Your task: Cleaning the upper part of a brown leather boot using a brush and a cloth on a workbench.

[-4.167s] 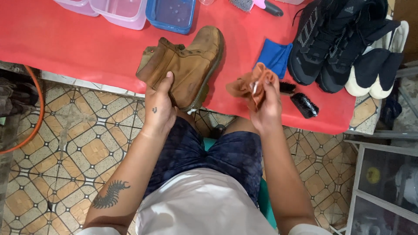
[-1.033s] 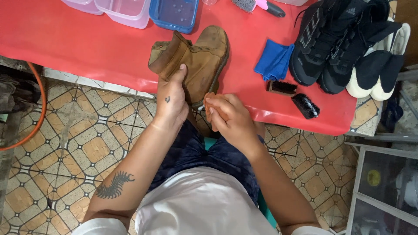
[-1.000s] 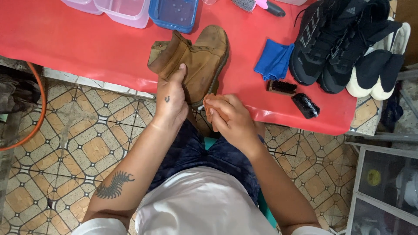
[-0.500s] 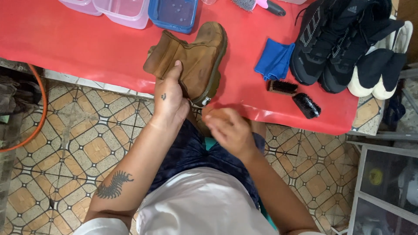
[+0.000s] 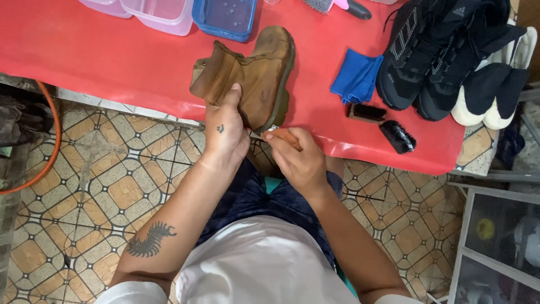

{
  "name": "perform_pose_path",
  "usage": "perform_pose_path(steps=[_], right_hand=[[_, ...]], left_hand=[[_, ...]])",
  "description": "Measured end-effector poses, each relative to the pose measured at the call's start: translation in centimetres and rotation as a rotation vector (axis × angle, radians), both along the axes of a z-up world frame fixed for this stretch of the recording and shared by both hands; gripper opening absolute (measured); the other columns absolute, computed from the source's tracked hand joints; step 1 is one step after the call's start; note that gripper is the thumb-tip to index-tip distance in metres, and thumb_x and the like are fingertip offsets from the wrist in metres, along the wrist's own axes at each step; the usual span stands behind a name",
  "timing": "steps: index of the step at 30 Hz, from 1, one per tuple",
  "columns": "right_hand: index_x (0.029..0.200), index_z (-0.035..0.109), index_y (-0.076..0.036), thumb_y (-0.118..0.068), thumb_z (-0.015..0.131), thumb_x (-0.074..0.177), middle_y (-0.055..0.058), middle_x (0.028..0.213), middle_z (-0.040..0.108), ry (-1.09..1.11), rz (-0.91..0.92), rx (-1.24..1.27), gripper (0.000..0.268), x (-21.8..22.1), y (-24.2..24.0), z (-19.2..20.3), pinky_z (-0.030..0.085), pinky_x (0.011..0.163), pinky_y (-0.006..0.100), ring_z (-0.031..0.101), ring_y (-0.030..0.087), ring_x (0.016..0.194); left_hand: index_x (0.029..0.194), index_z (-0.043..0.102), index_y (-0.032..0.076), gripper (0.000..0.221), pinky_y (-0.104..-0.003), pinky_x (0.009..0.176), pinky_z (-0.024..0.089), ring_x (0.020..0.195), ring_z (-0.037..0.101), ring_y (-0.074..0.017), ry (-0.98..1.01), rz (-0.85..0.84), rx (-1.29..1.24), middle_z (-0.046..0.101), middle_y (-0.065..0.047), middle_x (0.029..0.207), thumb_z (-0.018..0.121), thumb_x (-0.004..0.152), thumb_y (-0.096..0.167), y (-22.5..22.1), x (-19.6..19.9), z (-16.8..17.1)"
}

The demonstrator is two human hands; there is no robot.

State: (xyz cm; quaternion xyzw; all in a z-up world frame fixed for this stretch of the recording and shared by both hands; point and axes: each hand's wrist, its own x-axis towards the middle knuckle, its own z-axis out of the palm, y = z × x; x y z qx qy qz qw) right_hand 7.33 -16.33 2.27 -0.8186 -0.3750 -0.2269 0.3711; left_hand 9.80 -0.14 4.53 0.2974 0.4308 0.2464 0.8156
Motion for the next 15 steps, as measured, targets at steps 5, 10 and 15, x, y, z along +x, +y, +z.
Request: perform_pose_path(steps=[5, 10, 15], right_hand=[[0.116, 0.077, -0.011, -0.005, 0.059, 0.105, -0.002, 0.088, 0.06, 0.076, -0.175, 0.326, 0.023, -1.5, 4.0, 3.8, 0.052, 0.073, 0.02, 0.058, 0.007, 0.083], [0.105, 0.081, -0.006, 0.0, 0.07, 0.098, 0.003, 0.08, 0.065, -0.003, -0.149, 0.226, 0.015, -0.8, 2.9, 3.7, 0.053, 0.064, 0.025, 0.063, 0.012, 0.069], [0.111, 0.08, -0.015, -0.005, 0.078, 0.092, 0.003, 0.097, 0.07, 0.081, -0.164, 0.15, 0.022, -0.2, 1.6, 2.1, 0.063, 0.07, 0.037, 0.072, 0.02, 0.083]], left_hand=[[0.141, 0.045, 0.001, 0.059, -0.06, 0.071, 0.064, 0.09, 0.075, -0.0443, -0.003, -0.015, 0.007, 0.067, -0.029, 0.11, 0.074, 0.09, 0.011, 0.2, 0.3, 0.4], [0.141, 0.043, 0.004, 0.06, -0.059, 0.071, 0.064, 0.089, 0.075, -0.0434, -0.004, -0.015, 0.0, 0.066, -0.027, 0.11, 0.073, 0.091, 0.01, 0.2, 0.2, 0.2], [0.141, 0.045, 0.006, 0.059, -0.055, 0.069, 0.064, 0.091, 0.074, -0.0409, -0.003, -0.006, -0.005, 0.065, -0.024, 0.11, 0.074, 0.089, 0.01, 0.1, 0.4, 0.2]])
